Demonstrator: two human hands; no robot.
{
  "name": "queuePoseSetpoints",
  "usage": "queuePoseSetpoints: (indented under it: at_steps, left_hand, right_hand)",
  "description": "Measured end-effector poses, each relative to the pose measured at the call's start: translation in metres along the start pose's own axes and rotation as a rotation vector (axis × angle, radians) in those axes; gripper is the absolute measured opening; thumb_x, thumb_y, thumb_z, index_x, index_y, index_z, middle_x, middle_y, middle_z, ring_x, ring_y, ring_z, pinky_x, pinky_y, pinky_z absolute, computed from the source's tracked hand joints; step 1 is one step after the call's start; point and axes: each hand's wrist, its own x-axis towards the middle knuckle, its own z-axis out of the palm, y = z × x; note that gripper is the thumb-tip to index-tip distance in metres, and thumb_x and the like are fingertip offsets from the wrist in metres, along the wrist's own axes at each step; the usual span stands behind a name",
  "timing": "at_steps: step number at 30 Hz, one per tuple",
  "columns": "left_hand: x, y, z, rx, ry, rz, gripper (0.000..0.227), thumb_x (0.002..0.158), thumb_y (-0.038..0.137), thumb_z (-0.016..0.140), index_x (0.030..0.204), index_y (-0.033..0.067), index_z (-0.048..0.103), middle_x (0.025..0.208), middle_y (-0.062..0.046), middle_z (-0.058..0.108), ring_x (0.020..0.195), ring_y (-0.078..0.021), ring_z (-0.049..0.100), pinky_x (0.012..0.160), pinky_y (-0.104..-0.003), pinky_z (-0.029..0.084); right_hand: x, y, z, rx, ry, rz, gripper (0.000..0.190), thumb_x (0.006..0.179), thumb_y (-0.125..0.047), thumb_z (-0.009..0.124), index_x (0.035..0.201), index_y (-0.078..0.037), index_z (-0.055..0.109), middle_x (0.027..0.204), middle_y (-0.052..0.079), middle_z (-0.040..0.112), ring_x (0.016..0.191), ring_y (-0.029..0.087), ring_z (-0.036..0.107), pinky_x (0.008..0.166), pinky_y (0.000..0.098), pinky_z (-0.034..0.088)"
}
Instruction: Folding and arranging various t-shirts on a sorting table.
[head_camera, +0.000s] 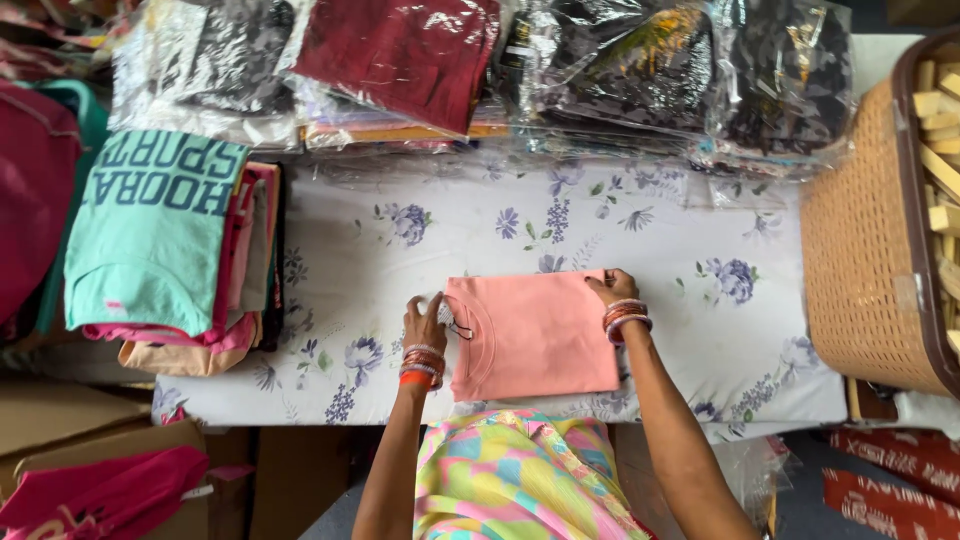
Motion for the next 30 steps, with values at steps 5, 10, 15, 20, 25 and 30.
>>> queuePoseSetpoints:
  at_steps: [5, 10, 15, 20, 25, 30]
  left_hand:
    - [0.006, 0.006, -0.006, 0.016, -0.097, -0.114, 0.063, 0.08, 0.003, 0.074, 0.132, 0.0323, 0.056, 0.142, -0.012, 0.042, 0.121, -0.0399, 0.054, 0.088, -0.049, 0.057]
    - [0.014, -0.001, 0.004, -0.001, -0.081, -0.101, 0.055, 0.076, -0.003, 0.071, 0.122, 0.0229, 0.057, 0.133, -0.014, 0.05, 0.119, -0.0385, 0.055, 0.087, -0.047, 0.057]
    - [0.007, -0.014, 0.005, -0.214, 0.121, 0.005, 0.028, 0.092, 0.016, 0.074, 0.112, 0.0102, 0.055, 0.091, -0.016, 0.073, 0.084, -0.0416, 0.069, 0.065, -0.05, 0.054]
    - [-0.012, 0.017, -0.023, -0.458, 0.002, -0.131, 0.035, 0.089, 0.017, 0.07, 0.119, 0.0099, 0.055, 0.077, -0.013, 0.072, 0.063, -0.0282, 0.072, 0.055, -0.041, 0.055]
    - [-0.024, 0.053, -0.014, -0.633, -0.088, -0.077, 0.036, 0.095, 0.017, 0.07, 0.128, 0.0082, 0.058, 0.075, -0.016, 0.067, 0.064, -0.0233, 0.066, 0.055, -0.035, 0.052]
    - [-0.028, 0.091, -0.022, -0.838, -0.384, 0.225, 0.034, 0.102, 0.023, 0.064, 0.13, 0.0068, 0.053, 0.087, -0.011, 0.073, 0.073, -0.0189, 0.074, 0.066, -0.031, 0.059]
  right_hand:
    - [-0.02, -0.011, -0.007, 0.086, 0.086, -0.256, 0.031, 0.087, -0.022, 0.083, 0.105, -0.002, 0.067, 0.092, 0.013, 0.07, 0.077, 0.022, 0.064, 0.073, 0.0362, 0.054]
    - [-0.045, 0.0, -0.008, -0.027, 0.221, -0.383, 0.026, 0.093, -0.019, 0.074, 0.111, -0.004, 0.063, 0.101, 0.011, 0.068, 0.089, 0.026, 0.065, 0.084, 0.0412, 0.055]
    - [-0.104, -0.05, 0.008, -0.308, 0.06, -0.685, 0.044, 0.094, -0.032, 0.066, 0.13, -0.011, 0.052, 0.128, 0.016, 0.049, 0.117, 0.031, 0.047, 0.1, 0.0472, 0.036]
    - [-0.147, -0.041, 0.031, -0.603, -0.118, -0.972, 0.063, 0.096, -0.044, 0.058, 0.15, -0.019, 0.041, 0.156, 0.02, 0.03, 0.144, 0.036, 0.029, 0.116, 0.0528, 0.018]
    - [-0.157, -0.04, 0.035, -0.594, -0.126, -0.996, 0.065, 0.097, -0.044, 0.056, 0.154, -0.018, 0.039, 0.161, 0.02, 0.029, 0.15, 0.036, 0.028, 0.12, 0.0527, 0.017]
    - [-0.147, -0.039, 0.022, -0.368, -0.021, -0.904, 0.06, 0.101, -0.035, 0.053, 0.155, -0.012, 0.04, 0.16, 0.019, 0.038, 0.149, 0.036, 0.034, 0.12, 0.0492, 0.025]
